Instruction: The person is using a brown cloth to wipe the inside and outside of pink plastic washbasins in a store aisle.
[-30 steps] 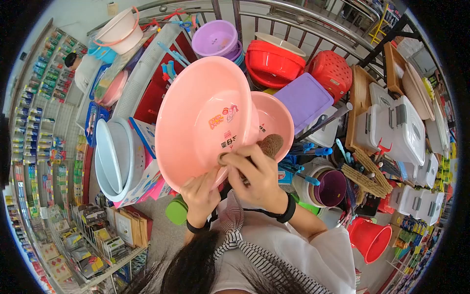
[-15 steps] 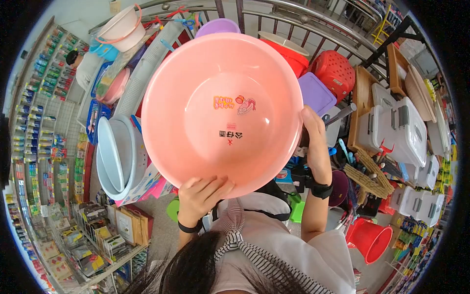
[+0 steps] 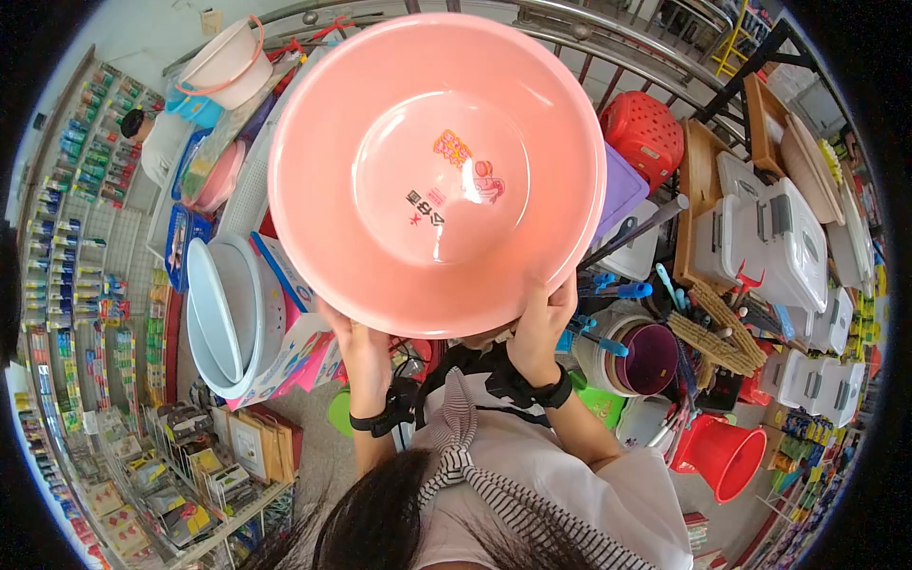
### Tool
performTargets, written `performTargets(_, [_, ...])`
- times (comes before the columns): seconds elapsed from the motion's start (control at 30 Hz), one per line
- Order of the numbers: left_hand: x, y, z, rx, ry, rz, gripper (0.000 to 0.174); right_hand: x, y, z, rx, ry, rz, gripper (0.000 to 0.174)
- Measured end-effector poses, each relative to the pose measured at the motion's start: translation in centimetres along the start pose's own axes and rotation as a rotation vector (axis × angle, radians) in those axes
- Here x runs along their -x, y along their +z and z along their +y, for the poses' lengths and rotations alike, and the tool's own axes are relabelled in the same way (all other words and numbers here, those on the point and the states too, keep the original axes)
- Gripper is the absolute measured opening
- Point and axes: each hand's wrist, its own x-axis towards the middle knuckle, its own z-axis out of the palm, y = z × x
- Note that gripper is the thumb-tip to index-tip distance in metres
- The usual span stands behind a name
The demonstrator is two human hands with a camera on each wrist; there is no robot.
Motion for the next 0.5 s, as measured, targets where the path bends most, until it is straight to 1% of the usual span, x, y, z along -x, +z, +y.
performTargets(0.03, [0.5,-0.2,0.4,0.0,-0.001,0.001,0.048,0.2,0.0,0.2,0.001,0.001,0.0,0.04])
performTargets(0.1, [1.3,-0.3,0.9,0.332,-0.31,-0.185,0.054,0.5,0.1,0.4,0.001,-0.042,-0.001,0.041])
performTargets(0.13, [1.5,0.3,1.7,0.267,-0.262,-0.23,0.064,0.8,0.3,0.7,0.002,-0.042,-0.001,0.041])
performTargets(0.17, [1.6,0.3,1.4,0.267,-0.262,-0.229,0.064,1.1,0.4,0.9,0.037,-0.074,0.006,0.042])
performTargets(0.23, [2.0,-0.2,0.4,0.793,-0.097,-0.335,0.064,2.0,0.7,1.5,0.072,-0.104,0.016,0.042])
performTargets(0.27, [2.3,-0.3,-0.1,0.792,-0.098,-0.334,0.064,2.5,0.7,1.8,0.107,-0.13,-0.03,0.044])
performTargets(0.3, [2.7,-0.3,-0.3,0.619,-0.051,-0.3,0.066,3.1,0.6,2.1,0.142,-0.155,-0.077,0.045])
performTargets(0.33, [2.9,-0.3,-0.4,0.446,-0.004,-0.265,0.07,3.7,-0.2,1.9,0.109,-0.004,-0.164,0.052])
performTargets(0.37, [3.1,-0.3,-0.1,0.445,-0.003,-0.263,0.07,4.1,-0.4,1.8,0.109,-0.002,-0.165,0.052])
performTargets(0.43, [3.0,0.7,2.0,0.142,-0.142,-0.078,0.069,4.6,-0.2,1.0,0.12,0.027,-0.362,0.036])
performTargets(0.47, [2.6,0.6,2.2,0.142,-0.142,-0.077,0.069,4.6,-0.2,1.2,0.064,0.062,-0.395,0.034])
performTargets(0.5, [2.0,0.3,2.6,0.199,-0.12,0.021,0.071,4.0,-0.4,0.6,0.064,0.064,-0.394,0.034])
